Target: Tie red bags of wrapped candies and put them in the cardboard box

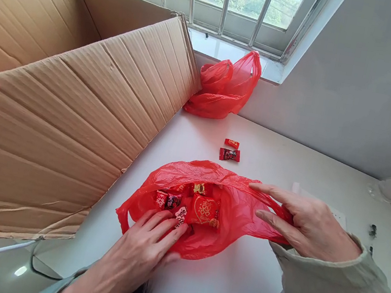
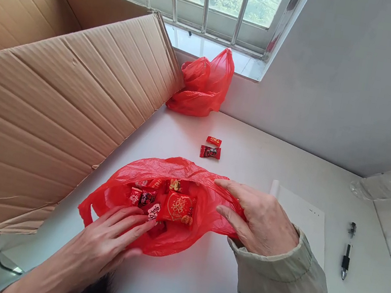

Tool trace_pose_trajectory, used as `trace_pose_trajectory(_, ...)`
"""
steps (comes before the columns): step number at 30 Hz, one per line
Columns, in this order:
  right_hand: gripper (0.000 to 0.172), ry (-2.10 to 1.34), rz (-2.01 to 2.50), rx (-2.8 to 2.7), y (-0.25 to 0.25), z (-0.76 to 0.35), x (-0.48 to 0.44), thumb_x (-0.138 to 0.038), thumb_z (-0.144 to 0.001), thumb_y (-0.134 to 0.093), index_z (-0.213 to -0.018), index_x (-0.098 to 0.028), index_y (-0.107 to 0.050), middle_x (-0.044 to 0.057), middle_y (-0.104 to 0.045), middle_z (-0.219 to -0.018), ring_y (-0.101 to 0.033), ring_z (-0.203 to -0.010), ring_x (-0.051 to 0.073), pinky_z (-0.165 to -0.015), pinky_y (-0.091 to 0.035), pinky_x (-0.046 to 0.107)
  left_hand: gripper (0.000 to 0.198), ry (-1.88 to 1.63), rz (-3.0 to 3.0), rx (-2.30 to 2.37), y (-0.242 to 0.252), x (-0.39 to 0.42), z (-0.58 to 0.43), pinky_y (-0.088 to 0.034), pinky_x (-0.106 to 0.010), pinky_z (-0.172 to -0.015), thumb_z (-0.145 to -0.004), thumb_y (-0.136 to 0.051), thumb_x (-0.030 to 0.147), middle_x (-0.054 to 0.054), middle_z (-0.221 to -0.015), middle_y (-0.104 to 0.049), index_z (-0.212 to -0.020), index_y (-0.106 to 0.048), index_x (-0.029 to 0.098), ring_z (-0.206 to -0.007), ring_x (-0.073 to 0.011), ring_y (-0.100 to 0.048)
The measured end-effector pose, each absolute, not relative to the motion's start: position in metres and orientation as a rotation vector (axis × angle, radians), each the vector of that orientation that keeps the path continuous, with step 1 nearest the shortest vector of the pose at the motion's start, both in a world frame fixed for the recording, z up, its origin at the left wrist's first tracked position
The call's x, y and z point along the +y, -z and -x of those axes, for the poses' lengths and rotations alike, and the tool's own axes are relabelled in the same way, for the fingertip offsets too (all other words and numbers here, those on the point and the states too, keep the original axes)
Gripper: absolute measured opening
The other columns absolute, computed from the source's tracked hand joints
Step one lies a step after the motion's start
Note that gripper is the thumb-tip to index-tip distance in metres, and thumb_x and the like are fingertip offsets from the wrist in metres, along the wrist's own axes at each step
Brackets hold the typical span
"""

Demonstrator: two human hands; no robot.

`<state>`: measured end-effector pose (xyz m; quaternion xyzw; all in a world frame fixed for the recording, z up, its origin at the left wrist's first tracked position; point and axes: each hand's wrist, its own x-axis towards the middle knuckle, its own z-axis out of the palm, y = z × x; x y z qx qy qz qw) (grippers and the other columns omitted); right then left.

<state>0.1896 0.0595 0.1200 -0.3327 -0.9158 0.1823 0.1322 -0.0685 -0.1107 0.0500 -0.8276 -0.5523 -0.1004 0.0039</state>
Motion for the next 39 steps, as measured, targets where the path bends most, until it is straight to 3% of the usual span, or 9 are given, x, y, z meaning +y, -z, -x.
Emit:
trace_pose_trajectory(3,0.034,-0.521,0.982,-2.657,-0.118,-0.189,0.060,-0.028,-0.092,-0.047,-0.122,-0.023,-0.062,0.004,-0.072,-0.108,-0.070,-0.090,0.019,-0.074,-0.057,0.030,0.031,0.333,2.616,-1.716,-0.036,-0.126,0.076,-0.054,-0.045,-0.078,-0.092,-0.051,0.039,-0.009,-0.093,-0.069,-0.108,-0.064,0.017,-0.098,-0.0306,-0.061)
trace_pose_trajectory(8,0.034,-0.432,1.049,-2.671,-0.114,-0.188,0.058,-0.031,-0.092,-0.046,-0.121,-0.025,-0.062,0.002,-0.071,-0.111,-0.070,-0.088,0.020,-0.069,-0.056,0.032,0.031,0.534,2.475,-1.733,-0.029,-0.146,0.081,-0.046,-0.042,-0.094,-0.092,-0.037,0.004,-0.005,-0.083,-0.064,-0.095,-0.064,0.019,-0.102,-0.0234,-0.056)
trace_pose_trajectory(13,0.035,-0.254,1.080,-2.653,-0.111,-0.188,0.051,-0.036,-0.095,-0.042,-0.123,-0.024,-0.058,0.004,-0.068,-0.115,-0.068,-0.093,0.022,-0.068,-0.054,0.034,0.029,0.671,2.407,-1.796,-0.059,-0.153,0.081,-0.029,-0.059,-0.111,-0.082,-0.052,0.001,-0.007,-0.121,-0.058,-0.100,-0.063,0.021,-0.131,-0.0324,-0.037)
trace_pose_trajectory(17,0.036,-0.128,1.082,-2.645,-0.116,-0.187,0.042,-0.040,-0.096,-0.039,-0.124,-0.025,-0.056,0.004,-0.064,-0.123,-0.061,-0.110,0.023,-0.084,-0.051,0.038,0.025,0.827,2.203,-1.951,-0.069,-0.153,0.080,-0.017,-0.073,-0.107,-0.078,-0.064,0.020,-0.006,-0.153,-0.028,-0.102,-0.063,0.025,-0.136,-0.0429,-0.025)
trace_pose_trajectory(21,0.031,0.062,1.083,-2.580,-0.131,-0.181,0.029,-0.033,-0.095,-0.043,-0.120,-0.024,-0.059,0.006,-0.059,-0.130,-0.058,-0.112,0.025,-0.093,-0.047,0.042,0.020,1.018,1.781,-2.255,-0.065,-0.149,0.083,-0.025,-0.067,-0.108,-0.084,-0.058,0.023,0.002,-0.158,-0.013,-0.102,-0.065,0.028,-0.140,-0.0406,-0.021)
trace_pose_trajectory(26,0.031,0.043,0.850,-2.471,-0.132,-0.160,0.008,-0.013,-0.090,-0.051,-0.118,-0.023,-0.061,0.006,-0.065,-0.117,-0.057,-0.107,0.024,-0.097,-0.044,0.039,0.020,1.160,1.742,-2.419,-0.056,-0.138,0.090,-0.043,-0.050,-0.102,-0.086,-0.059,0.035,-0.005,-0.150,-0.027,-0.100,-0.066,0.024,-0.128,-0.0314,-0.044)
trace_pose_trajectory(32,0.023,-0.346,0.911,-2.758,-0.071,-0.122,-0.001,-0.018,-0.089,-0.052,-0.107,-0.020,-0.066,0.006,-0.068,-0.106,-0.061,-0.101,0.024,-0.083,-0.053,0.037,0.029,1.036,1.758,-2.707,-0.041,-0.123,0.096,-0.050,-0.029,-0.065,-0.088,-0.053,0.045,0.000,-0.079,-0.057,-0.075,-0.058,0.020,-0.064,-0.0137,-0.057)
trace_pose_trajectory(36,0.063,-0.441,1.215,-2.917,-0.045,-0.110,0.004,-0.026,-0.069,-0.073,-0.128,-0.017,-0.054,0.012,-0.062,-0.118,-0.059,-0.108,0.030,-0.085,-0.053,0.041,0.009,1.131,1.754,-2.689,-0.034,-0.115,0.096,-0.049,-0.027,-0.063,-0.081,-0.057,0.028,0.001,-0.080,-0.061,-0.083,-0.054,0.020,-0.064,-0.0136,-0.057)
trace_pose_trajectory(39,0.082,-0.476,1.287,-2.981,-0.042,-0.108,0.006,-0.027,-0.058,-0.079,-0.134,-0.018,-0.047,0.013,-0.060,-0.118,-0.060,-0.105,0.032,-0.085,-0.051,0.043,0.033,1.252,1.875,-2.712,-0.035,-0.112,0.095,-0.052,-0.028,-0.072,-0.077,-0.052,0.018,-0.003,-0.104,-0.064,-0.110,-0.053,0.020,-0.080,-0.0159,-0.064)
